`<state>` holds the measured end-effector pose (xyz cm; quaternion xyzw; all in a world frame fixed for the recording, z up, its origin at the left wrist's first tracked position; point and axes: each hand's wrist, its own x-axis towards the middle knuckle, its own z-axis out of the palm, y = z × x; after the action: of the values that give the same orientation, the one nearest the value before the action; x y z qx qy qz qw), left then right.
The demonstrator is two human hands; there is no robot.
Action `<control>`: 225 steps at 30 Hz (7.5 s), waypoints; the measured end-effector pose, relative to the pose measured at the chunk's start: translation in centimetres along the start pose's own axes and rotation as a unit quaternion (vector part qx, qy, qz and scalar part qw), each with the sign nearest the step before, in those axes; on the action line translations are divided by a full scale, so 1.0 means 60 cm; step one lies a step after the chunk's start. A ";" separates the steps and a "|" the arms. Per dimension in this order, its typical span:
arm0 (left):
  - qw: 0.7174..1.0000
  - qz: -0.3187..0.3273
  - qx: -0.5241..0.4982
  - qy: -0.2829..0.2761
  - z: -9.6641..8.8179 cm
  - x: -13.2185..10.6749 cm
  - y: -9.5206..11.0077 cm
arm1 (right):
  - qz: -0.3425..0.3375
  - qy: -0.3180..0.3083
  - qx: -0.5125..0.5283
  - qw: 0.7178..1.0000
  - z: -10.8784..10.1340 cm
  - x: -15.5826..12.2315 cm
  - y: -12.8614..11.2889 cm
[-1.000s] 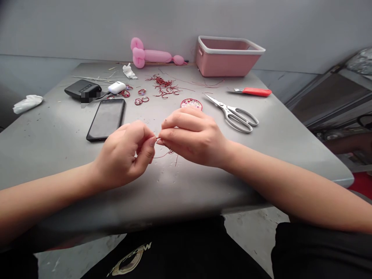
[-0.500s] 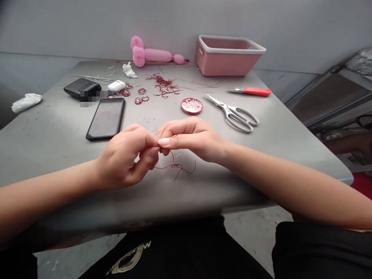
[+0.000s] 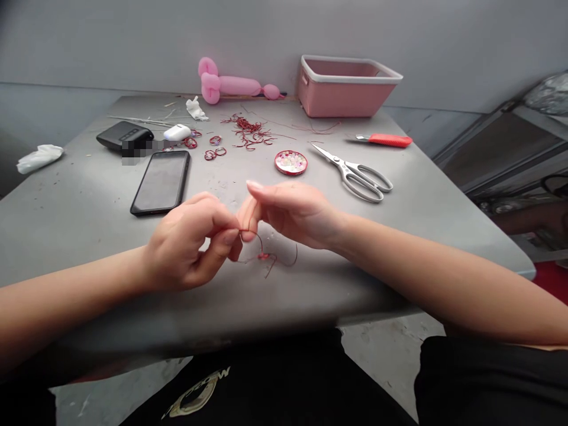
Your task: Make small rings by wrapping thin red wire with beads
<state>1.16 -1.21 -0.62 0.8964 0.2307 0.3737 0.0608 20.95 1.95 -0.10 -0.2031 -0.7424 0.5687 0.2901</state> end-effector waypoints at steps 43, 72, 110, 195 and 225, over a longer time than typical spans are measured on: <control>0.989 -0.119 0.022 0.090 0.009 -0.005 0.007 | -0.016 0.078 0.009 0.997 0.018 -0.008 -0.018; 0.983 -0.170 -0.053 0.048 0.014 -0.001 0.009 | -0.159 0.194 -0.296 0.922 0.021 -0.011 0.002; 0.871 -0.311 -0.375 -0.057 -0.011 0.016 0.026 | -0.400 0.146 -0.489 0.761 -0.012 -0.011 -0.013; 0.775 -0.416 -0.471 -0.063 -0.026 0.024 0.025 | -0.016 0.166 0.021 0.986 0.022 -0.019 -0.043; 0.888 -0.339 -0.309 0.020 -0.018 0.021 0.024 | 0.072 0.195 -0.012 0.978 0.018 -0.014 -0.037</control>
<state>1.73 -2.00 1.35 0.6914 0.3948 0.4009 0.4532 20.91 0.04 1.67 -0.3666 -0.6615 0.5287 0.3852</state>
